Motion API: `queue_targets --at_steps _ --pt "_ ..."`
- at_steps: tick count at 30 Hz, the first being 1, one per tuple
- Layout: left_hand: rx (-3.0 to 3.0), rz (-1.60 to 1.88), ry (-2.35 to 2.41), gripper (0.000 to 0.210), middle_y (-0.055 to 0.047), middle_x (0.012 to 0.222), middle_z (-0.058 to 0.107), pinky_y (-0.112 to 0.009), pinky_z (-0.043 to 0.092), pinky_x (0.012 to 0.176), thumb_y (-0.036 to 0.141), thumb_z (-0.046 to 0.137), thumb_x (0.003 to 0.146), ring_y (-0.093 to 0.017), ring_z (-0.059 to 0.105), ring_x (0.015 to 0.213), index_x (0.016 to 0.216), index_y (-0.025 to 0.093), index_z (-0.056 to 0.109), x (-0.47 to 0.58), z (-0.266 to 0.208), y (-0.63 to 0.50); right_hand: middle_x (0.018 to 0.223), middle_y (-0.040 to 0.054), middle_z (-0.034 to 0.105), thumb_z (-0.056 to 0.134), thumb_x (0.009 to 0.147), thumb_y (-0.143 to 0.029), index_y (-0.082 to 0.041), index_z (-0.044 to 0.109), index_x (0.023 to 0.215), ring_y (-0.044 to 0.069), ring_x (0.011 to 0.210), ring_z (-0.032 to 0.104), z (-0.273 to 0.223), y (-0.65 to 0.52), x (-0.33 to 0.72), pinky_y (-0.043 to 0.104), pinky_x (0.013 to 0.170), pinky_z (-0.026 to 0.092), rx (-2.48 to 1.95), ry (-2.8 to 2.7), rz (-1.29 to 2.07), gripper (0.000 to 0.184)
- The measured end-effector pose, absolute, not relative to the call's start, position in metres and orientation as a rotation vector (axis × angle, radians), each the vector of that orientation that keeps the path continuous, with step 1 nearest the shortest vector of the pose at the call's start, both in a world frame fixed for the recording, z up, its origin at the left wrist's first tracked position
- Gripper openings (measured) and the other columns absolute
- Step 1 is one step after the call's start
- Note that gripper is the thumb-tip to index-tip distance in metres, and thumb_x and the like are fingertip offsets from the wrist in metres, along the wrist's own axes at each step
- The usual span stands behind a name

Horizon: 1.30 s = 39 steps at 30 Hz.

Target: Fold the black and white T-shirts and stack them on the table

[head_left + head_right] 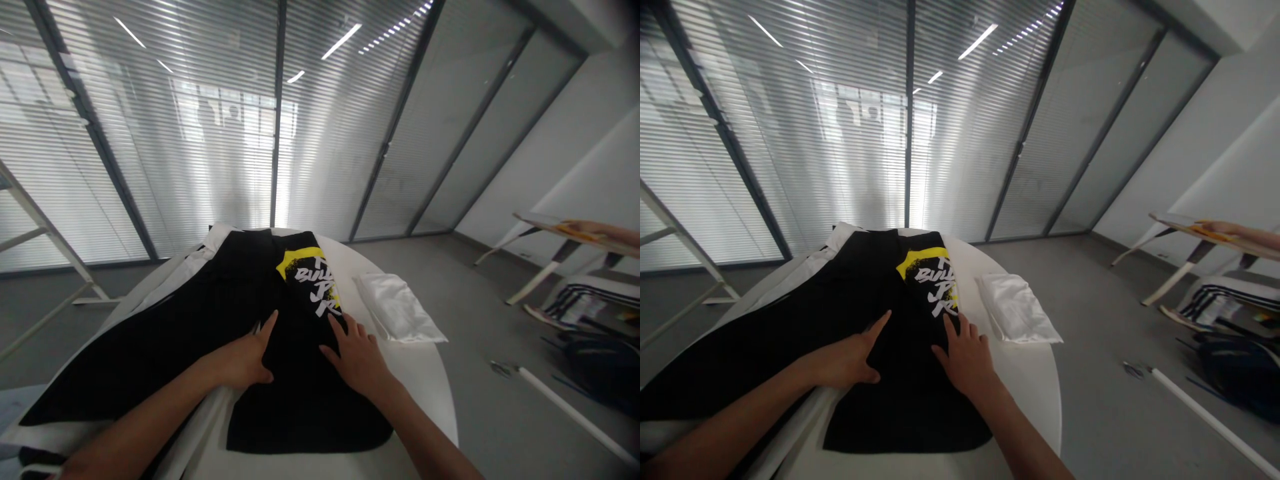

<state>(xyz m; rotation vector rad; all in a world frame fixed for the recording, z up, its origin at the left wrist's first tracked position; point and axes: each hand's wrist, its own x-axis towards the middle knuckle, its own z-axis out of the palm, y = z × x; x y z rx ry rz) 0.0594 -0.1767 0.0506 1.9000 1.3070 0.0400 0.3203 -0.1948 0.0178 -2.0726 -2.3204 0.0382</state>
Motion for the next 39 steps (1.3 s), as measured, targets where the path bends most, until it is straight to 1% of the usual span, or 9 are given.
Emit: queue_targets --at_steps 5,12,18,20,23,25,30,34,39 --pt "1.748 -0.029 1.153 0.080 -0.010 0.103 0.071 -0.026 0.046 0.052 0.030 0.068 0.067 -0.022 0.069 0.063 0.143 0.023 0.045 0.049 0.050 -0.170 0.141 0.0158 0.043 0.052 0.090 -0.046 -0.024 0.044 0.142 0.036 0.120 0.044 0.029 -0.198 0.321 0.047 0.092 0.041 -2.073 -2.319 0.081 0.058" --pt "1.639 -0.128 0.999 0.073 -0.002 0.060 0.067 -0.026 0.041 0.045 0.034 0.071 0.067 -0.024 0.064 0.050 0.137 0.022 0.053 0.035 0.058 -0.161 0.130 0.0169 0.051 0.050 0.092 -0.040 -0.018 0.049 0.138 0.033 0.117 0.049 0.021 -0.197 0.326 0.041 0.092 0.043 -2.026 -2.258 0.179 0.051" --pt "1.621 -0.308 0.977 0.086 -0.001 0.059 0.068 -0.028 0.044 0.048 0.032 0.067 0.071 -0.022 0.063 0.048 0.150 0.025 0.034 0.025 0.059 -0.161 0.129 0.0150 0.049 0.058 0.087 -0.038 -0.019 0.053 0.132 0.031 0.113 0.050 0.030 -0.197 0.330 0.040 0.091 0.044 -2.009 -2.256 0.119 0.048" --pt "1.729 -0.274 0.996 0.070 0.000 0.053 0.064 -0.026 0.043 0.048 0.035 0.064 0.074 -0.020 0.061 0.046 0.141 0.023 0.048 0.026 0.058 -0.160 0.124 0.0148 0.051 0.061 0.086 -0.036 -0.019 0.058 0.124 0.031 0.112 0.050 0.036 -0.198 0.330 0.040 0.092 0.042 -2.042 -2.239 0.070 0.042" --pt "1.976 -0.036 1.086 0.036 -0.001 0.054 0.062 -0.024 0.041 0.050 0.041 0.053 0.082 -0.017 0.060 0.049 0.104 0.020 0.071 0.034 0.054 -0.155 0.114 0.0133 0.056 0.060 0.086 -0.032 -0.021 0.062 0.111 0.030 0.108 0.051 0.040 -0.198 0.328 0.040 0.091 0.040 -2.066 -2.269 0.042 0.028" --pt "2.079 0.144 1.168 0.033 -0.001 0.061 0.065 -0.024 0.041 0.053 0.042 0.048 0.085 -0.016 0.061 0.055 0.095 0.020 0.071 0.043 0.049 -0.152 0.107 0.0119 0.059 0.056 0.088 -0.028 -0.021 0.063 0.105 0.028 0.103 0.053 0.040 -0.197 0.326 0.040 0.089 0.039 -2.052 -2.321 0.074 0.019" --pt "2.178 0.342 1.314 0.030 0.000 0.072 0.067 -0.024 0.040 0.060 0.039 0.047 0.088 -0.015 0.060 0.065 0.098 0.023 0.070 0.057 0.036 -0.148 0.097 0.0082 0.064 0.047 0.093 -0.024 -0.021 0.061 0.091 0.023 0.094 0.057 0.046 -0.194 0.323 0.034 0.082 0.038 -1.951 -2.303 0.207 0.015" --pt "2.018 0.526 1.217 0.037 0.000 0.071 0.065 -0.023 0.042 0.059 0.042 0.045 0.091 -0.013 0.057 0.061 0.117 0.021 0.061 0.061 0.031 -0.151 0.088 0.0031 0.064 0.047 0.093 -0.024 -0.021 0.058 0.085 0.018 0.084 0.058 0.056 -0.196 0.313 0.028 0.074 0.039 -1.711 -2.181 0.418 0.013" --pt "1.750 0.596 1.010 0.059 -0.003 0.086 0.068 -0.021 0.043 0.046 0.052 0.042 0.093 -0.008 0.052 0.049 0.144 0.023 0.036 0.064 0.025 -0.154 0.082 -0.0003 0.063 0.049 0.092 -0.025 -0.022 0.057 0.085 0.015 0.077 0.058 0.062 -0.202 0.285 0.026 0.070 0.039 -1.493 -2.109 0.621 0.011"
